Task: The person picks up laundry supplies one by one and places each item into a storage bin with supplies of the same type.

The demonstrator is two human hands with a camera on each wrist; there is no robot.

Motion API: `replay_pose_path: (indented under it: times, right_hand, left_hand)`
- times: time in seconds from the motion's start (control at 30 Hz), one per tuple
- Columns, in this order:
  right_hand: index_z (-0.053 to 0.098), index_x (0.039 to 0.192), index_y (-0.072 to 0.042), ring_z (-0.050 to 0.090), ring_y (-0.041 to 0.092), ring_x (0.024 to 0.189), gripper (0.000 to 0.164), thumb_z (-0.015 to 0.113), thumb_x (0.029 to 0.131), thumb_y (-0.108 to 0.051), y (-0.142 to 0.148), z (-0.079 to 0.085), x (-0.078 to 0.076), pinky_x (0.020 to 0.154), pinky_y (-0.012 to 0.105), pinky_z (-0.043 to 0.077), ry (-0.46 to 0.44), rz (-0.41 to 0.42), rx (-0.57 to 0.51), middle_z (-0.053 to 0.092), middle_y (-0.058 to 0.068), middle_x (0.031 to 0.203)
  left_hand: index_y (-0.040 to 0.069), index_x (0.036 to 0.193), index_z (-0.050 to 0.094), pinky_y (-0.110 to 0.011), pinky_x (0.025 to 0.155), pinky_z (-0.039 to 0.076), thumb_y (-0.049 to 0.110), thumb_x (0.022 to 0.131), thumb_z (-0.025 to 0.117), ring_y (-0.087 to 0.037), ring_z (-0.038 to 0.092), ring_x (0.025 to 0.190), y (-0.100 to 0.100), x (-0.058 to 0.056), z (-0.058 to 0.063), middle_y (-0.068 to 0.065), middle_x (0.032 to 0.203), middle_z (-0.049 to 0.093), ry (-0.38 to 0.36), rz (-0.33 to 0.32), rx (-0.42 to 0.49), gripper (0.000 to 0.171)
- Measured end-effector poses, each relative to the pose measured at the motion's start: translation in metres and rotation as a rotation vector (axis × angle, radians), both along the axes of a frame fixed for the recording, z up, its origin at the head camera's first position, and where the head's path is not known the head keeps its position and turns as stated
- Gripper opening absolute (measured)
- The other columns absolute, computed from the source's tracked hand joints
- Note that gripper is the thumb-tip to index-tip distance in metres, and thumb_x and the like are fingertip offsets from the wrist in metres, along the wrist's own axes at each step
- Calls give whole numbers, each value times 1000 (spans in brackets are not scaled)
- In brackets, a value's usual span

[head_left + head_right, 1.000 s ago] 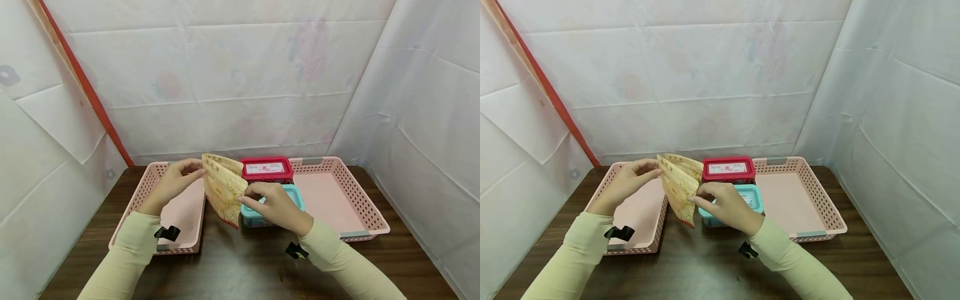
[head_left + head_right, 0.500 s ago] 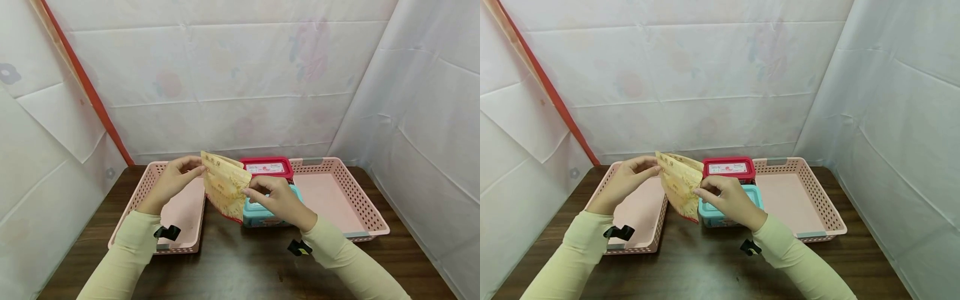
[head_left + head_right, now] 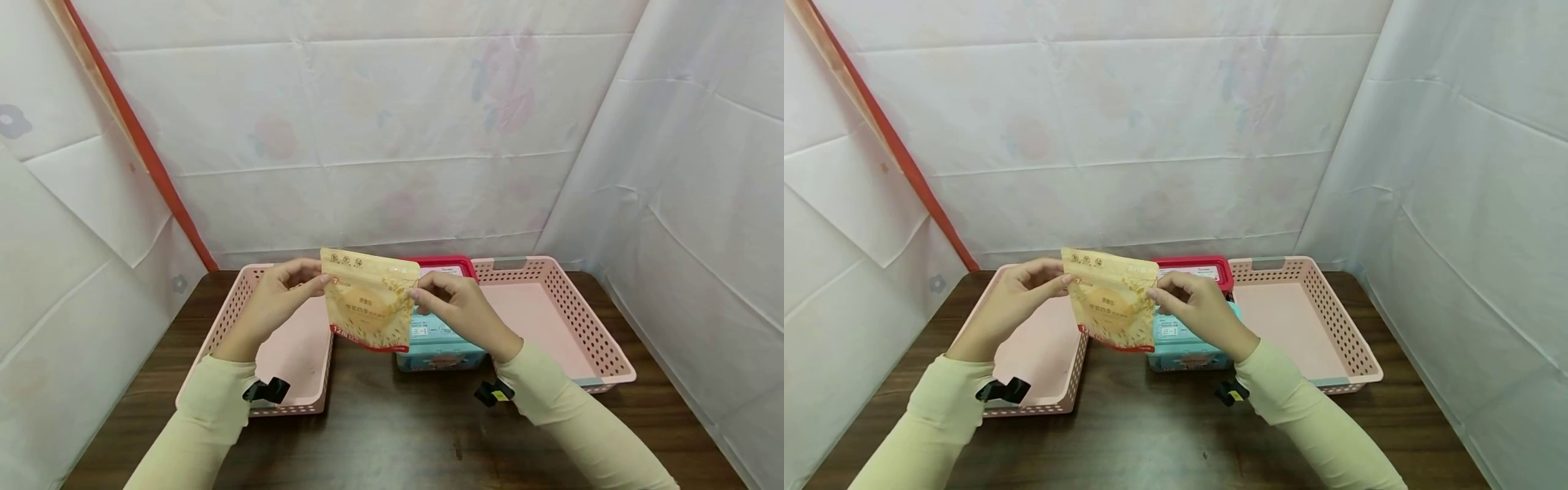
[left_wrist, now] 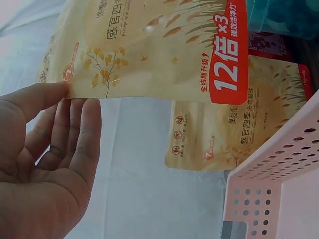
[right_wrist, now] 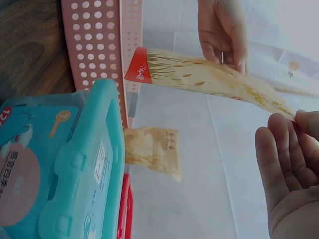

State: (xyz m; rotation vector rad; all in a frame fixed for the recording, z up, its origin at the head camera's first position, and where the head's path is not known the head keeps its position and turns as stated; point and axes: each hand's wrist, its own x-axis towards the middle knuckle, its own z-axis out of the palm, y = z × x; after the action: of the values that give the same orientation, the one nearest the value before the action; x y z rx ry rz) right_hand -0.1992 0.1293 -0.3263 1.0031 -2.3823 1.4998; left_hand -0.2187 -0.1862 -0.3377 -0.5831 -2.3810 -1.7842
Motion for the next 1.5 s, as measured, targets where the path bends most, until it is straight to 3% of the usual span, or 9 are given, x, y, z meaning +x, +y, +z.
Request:
replay_pose_path:
  times: [0.3,0.5,0.8,1.13,1.27,1.5]
  right_hand:
    - [72,96,-16,63,15,72,10,67,99,-24,6,-9,-16,65,32,53,-20,-30,18,68,0,82]
    - [73,100,-13,66,14,78,10,66,99,-20,5,-6,-18,71,35,57,-56,-57,27,70,0,87]
    - [73,102,-14,71,31,86,14,65,100,-26,0,-8,-23,77,36,59,-95,-30,-30,71,0,93]
    - [72,103,-13,71,23,87,11,66,99,-22,-10,-7,-23,78,32,59,-98,-10,-48,71,0,94]
    - [71,104,-14,70,24,89,12,65,100,-24,-18,-7,-24,79,33,59,-110,-6,-55,70,0,94]
    - [71,106,-15,65,18,83,14,64,100,-26,-36,-5,-29,76,39,58,-121,12,-64,69,3,93]
  left_hand:
    - [-2,118,67,-40,84,58,16,97,69,-19,67,89,-1,8,-2,-15,103,69,16,5,0,28]
    - [-4,113,67,-37,82,58,14,96,70,-19,69,91,0,10,-4,-15,106,71,9,4,43,25]
    - [-5,112,68,-35,81,59,13,97,70,-16,70,89,0,12,-4,-11,101,72,41,58,40,24]
    - [-5,112,68,-30,77,59,14,97,70,-14,70,84,-7,14,-2,-10,97,71,62,123,4,24]
    - [-6,111,69,-32,76,59,9,96,69,-15,70,83,-12,14,0,-15,97,71,112,127,21,22]
    - [-5,117,68,-25,76,58,16,96,70,-10,67,88,-25,18,0,-11,112,56,105,223,1,29]
